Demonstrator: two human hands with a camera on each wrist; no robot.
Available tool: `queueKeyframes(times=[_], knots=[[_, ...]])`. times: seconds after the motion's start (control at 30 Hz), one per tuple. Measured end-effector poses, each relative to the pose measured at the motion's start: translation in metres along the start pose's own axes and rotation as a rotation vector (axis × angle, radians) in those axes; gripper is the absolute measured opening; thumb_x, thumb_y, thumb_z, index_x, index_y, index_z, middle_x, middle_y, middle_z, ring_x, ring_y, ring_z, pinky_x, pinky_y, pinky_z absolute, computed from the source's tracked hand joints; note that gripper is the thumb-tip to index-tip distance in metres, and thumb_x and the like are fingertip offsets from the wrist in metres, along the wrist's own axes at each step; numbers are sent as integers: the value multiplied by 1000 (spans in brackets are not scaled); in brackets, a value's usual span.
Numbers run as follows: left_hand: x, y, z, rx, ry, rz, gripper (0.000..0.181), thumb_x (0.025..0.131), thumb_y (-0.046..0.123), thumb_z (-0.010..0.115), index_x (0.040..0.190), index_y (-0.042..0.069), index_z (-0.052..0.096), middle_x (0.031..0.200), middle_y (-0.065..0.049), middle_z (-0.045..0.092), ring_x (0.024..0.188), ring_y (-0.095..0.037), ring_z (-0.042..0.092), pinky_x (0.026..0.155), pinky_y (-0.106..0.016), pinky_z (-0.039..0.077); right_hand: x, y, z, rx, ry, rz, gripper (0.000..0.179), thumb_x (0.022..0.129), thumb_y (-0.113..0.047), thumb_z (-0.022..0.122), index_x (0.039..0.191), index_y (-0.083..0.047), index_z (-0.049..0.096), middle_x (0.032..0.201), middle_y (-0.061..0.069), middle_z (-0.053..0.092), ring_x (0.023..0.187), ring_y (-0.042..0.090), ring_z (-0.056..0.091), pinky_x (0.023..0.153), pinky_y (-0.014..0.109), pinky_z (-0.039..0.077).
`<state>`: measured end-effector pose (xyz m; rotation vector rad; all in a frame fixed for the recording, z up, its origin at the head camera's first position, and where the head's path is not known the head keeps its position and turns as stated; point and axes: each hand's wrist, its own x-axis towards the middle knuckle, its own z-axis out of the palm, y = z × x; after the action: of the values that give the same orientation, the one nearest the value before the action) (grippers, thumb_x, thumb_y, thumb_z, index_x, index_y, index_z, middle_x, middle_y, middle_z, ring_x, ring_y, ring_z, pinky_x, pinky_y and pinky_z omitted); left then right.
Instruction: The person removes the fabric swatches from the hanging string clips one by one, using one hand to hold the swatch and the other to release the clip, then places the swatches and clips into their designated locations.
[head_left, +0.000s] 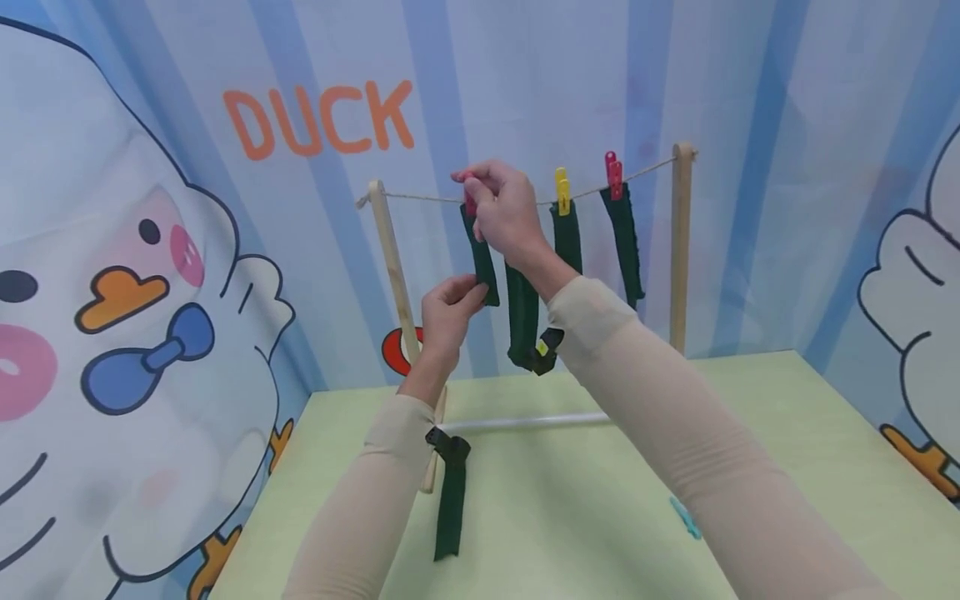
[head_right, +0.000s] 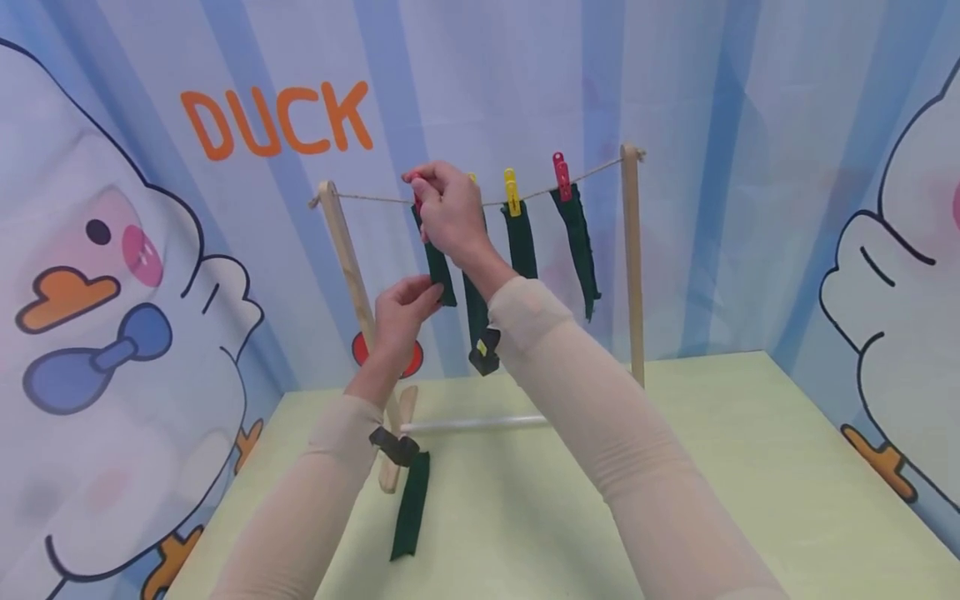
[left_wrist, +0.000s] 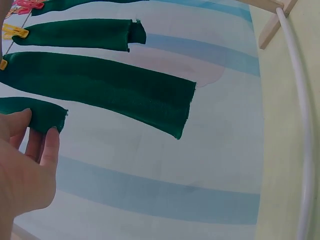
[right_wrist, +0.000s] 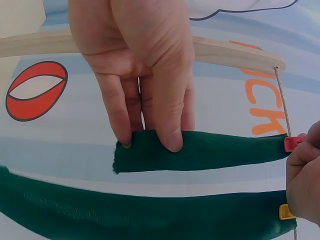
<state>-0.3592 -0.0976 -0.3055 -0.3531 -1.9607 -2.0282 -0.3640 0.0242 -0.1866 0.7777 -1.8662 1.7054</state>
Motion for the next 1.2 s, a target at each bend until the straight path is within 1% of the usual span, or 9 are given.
queueKeyframes(times=[0.17,0.27,0.37,0.6,0.67,0.77,0.9,1.1,1.2], knots=[[-1,-1,-1,-2,6,-4,27,96,17,69,120,4,69,115,-10,70,103,-21,69,92,-28,54,-8,-20,1,3,1,14,26,106,-11,48,123,5,60,98,31,56,47,17,42,50,23,43],[-1,-2,-1,0,4,1,28,97,17,69,121,4,69,115,-10,69,103,-21,68,92,-28,54,-11,-32,1,-6,3,36,24,106,-9,47,122,5,59,97,26,58,47,17,42,50,23,44],[-1,-3,-1,5,2,-1,27,97,18,69,121,5,69,115,-9,69,103,-21,68,92,-28,54,-13,-36,0,-7,8,32,24,106,-9,48,121,4,60,104,17,64,47,17,43,50,24,44],[-2,-2,0,-3,-1,-15,27,96,16,69,120,4,69,115,-10,69,103,-21,68,93,-28,54,-11,-37,-4,31,30,-6,23,105,-8,49,119,5,61,96,15,62,49,20,44,49,23,46],[-3,-2,-1,1,1,-15,26,96,17,70,119,5,69,114,-10,69,103,-21,68,93,-28,54,-11,-36,-5,46,32,-10,22,105,-8,49,118,5,61,105,13,65,48,20,43,48,23,46],[-4,-2,-2,6,5,-19,26,96,18,70,119,6,70,114,-9,70,103,-20,68,93,-28,54,-11,-35,-6,56,27,-20,21,105,-7,48,118,5,61,109,14,65,48,20,43,48,22,45],[-4,-3,-3,0,4,-22,27,96,19,70,120,5,69,114,-9,69,103,-21,68,93,-28,54,-12,-34,-8,55,20,-32,23,105,-7,48,120,5,60,103,16,62,47,19,42,48,21,44],[-3,-4,-5,-17,11,-18,27,95,16,71,119,4,70,113,-11,69,101,-22,69,93,-29,54,-14,-35,-11,68,20,-40,23,105,-7,49,121,7,58,127,13,64,46,20,44,49,21,45],[-4,-5,-5,-19,7,-27,27,95,16,71,119,4,69,114,-11,69,102,-22,69,93,-29,54,-16,-36,-13,81,22,-44,23,105,-6,49,120,7,58,132,13,63,46,20,44,49,20,45]])
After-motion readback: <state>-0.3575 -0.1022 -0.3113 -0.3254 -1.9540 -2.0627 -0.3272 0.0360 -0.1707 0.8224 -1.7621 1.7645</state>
